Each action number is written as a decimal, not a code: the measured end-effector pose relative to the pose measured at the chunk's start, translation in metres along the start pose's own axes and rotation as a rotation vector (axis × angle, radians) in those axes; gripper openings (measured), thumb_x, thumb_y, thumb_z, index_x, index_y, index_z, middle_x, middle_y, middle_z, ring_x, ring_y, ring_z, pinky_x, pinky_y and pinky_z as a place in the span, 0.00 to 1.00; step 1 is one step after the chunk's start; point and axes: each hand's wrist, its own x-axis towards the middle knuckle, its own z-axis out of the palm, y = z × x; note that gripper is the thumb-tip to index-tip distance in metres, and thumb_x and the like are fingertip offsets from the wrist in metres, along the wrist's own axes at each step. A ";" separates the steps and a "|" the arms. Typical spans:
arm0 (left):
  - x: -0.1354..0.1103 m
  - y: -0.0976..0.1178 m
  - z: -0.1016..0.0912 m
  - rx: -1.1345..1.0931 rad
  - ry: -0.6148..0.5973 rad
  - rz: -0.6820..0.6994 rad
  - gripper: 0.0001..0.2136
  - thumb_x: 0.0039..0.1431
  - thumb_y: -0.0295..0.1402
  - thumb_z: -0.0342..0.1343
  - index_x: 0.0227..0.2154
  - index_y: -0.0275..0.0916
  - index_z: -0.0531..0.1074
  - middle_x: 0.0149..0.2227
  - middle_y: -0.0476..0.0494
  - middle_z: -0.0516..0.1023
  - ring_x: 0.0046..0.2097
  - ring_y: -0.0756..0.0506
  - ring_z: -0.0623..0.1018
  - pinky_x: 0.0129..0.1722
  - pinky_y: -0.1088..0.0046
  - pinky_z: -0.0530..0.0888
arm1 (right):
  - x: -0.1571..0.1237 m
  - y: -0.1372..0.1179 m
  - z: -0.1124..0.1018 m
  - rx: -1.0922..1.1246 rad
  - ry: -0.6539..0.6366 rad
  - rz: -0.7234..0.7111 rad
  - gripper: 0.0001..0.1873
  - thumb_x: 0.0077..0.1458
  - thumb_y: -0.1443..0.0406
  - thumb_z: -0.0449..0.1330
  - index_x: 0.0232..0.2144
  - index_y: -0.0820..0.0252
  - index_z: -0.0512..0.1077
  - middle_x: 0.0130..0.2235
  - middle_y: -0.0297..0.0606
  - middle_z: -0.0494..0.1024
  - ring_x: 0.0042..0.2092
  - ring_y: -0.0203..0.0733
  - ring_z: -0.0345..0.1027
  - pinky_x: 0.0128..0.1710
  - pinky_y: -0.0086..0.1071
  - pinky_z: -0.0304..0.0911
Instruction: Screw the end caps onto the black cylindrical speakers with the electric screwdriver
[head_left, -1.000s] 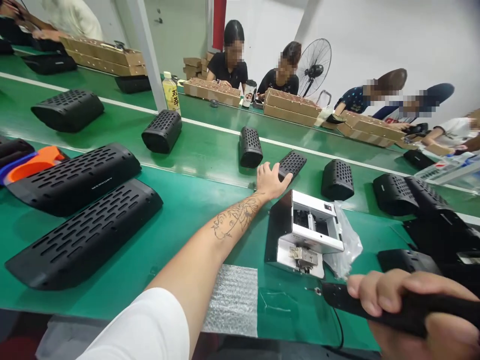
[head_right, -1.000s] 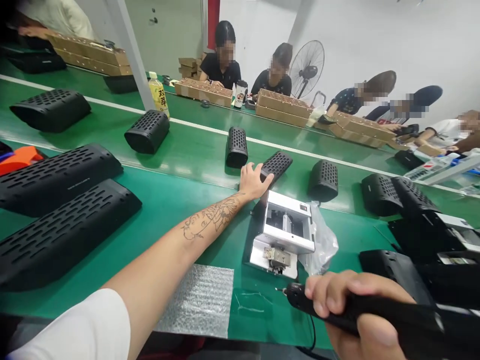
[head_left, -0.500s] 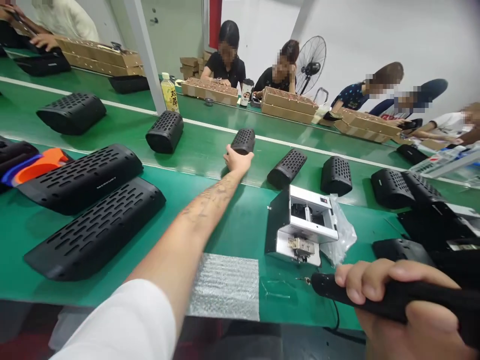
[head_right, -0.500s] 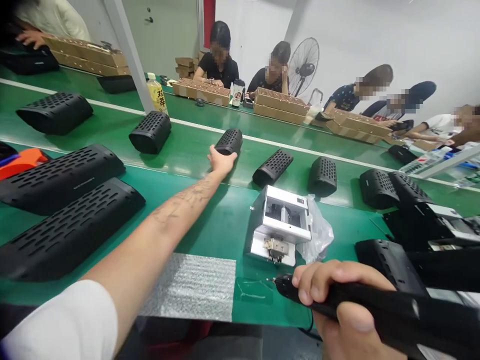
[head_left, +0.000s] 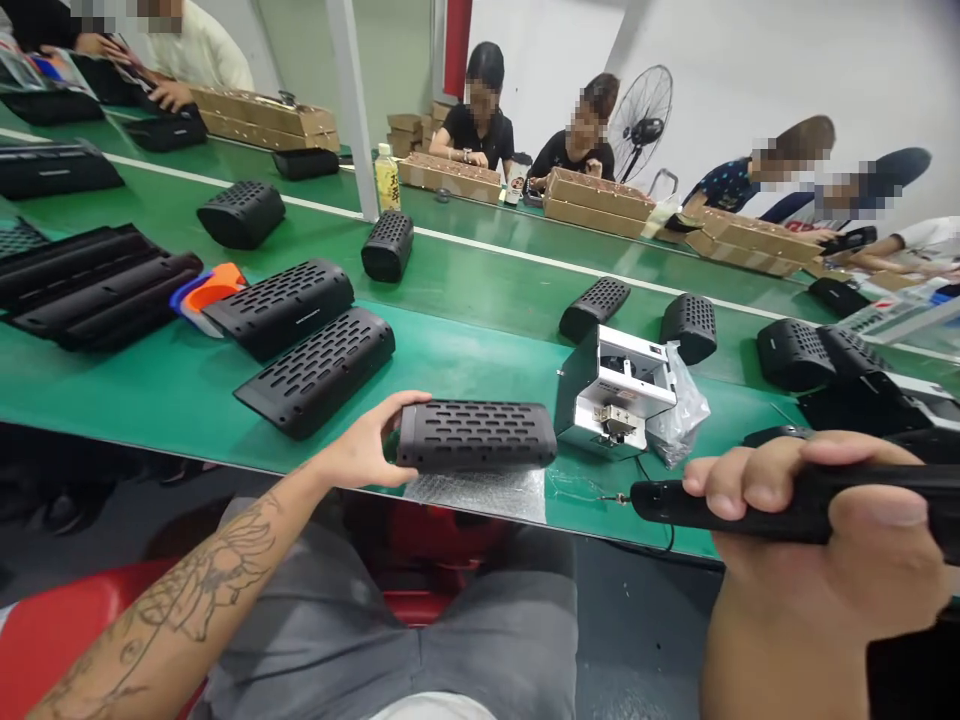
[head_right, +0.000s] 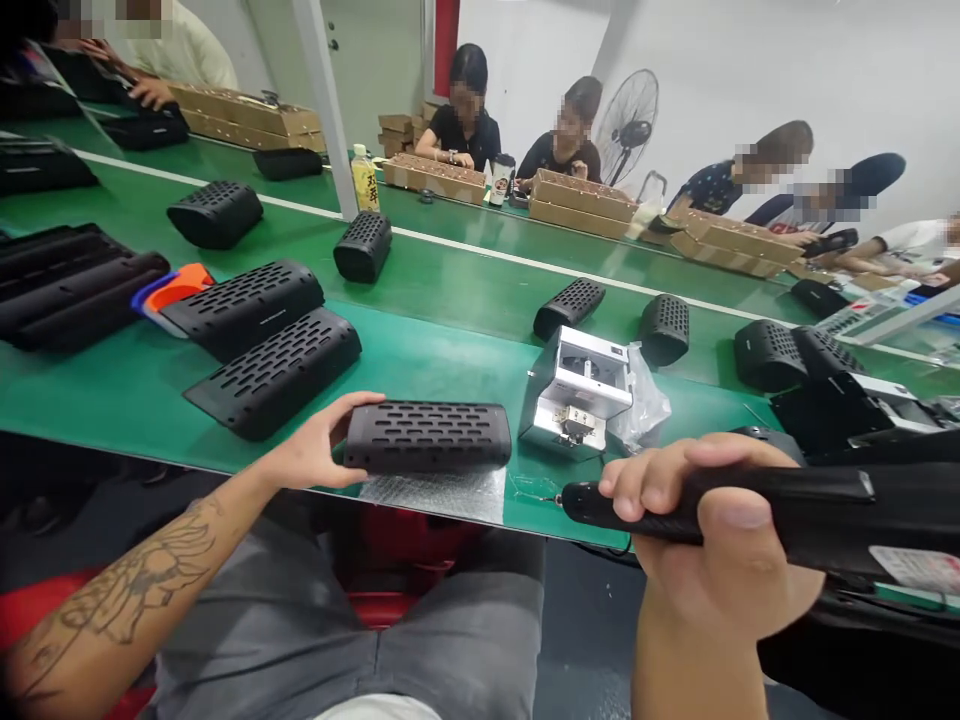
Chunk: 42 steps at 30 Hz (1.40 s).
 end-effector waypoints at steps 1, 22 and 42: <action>-0.006 0.000 0.005 -0.010 -0.037 -0.008 0.48 0.52 0.37 0.74 0.76 0.41 0.64 0.67 0.34 0.78 0.66 0.34 0.84 0.68 0.60 0.83 | 0.000 0.001 0.005 0.031 -0.024 -0.004 0.10 0.62 0.56 0.79 0.41 0.52 0.89 0.22 0.33 0.71 0.19 0.42 0.67 0.21 0.40 0.74; -0.013 -0.005 0.013 0.032 -0.079 0.034 0.49 0.52 0.38 0.75 0.76 0.45 0.62 0.63 0.39 0.79 0.62 0.36 0.84 0.66 0.59 0.82 | -0.002 0.067 0.052 0.011 -0.271 0.115 0.16 0.68 0.61 0.75 0.35 0.60 0.73 0.26 0.28 0.74 0.23 0.34 0.71 0.29 0.32 0.78; -0.016 -0.010 0.025 0.072 -0.003 0.080 0.50 0.54 0.39 0.74 0.78 0.45 0.61 0.73 0.35 0.73 0.69 0.31 0.80 0.75 0.52 0.76 | 0.014 0.061 0.037 -0.129 -0.196 0.152 0.17 0.68 0.60 0.75 0.31 0.60 0.74 0.25 0.32 0.72 0.25 0.39 0.71 0.32 0.38 0.77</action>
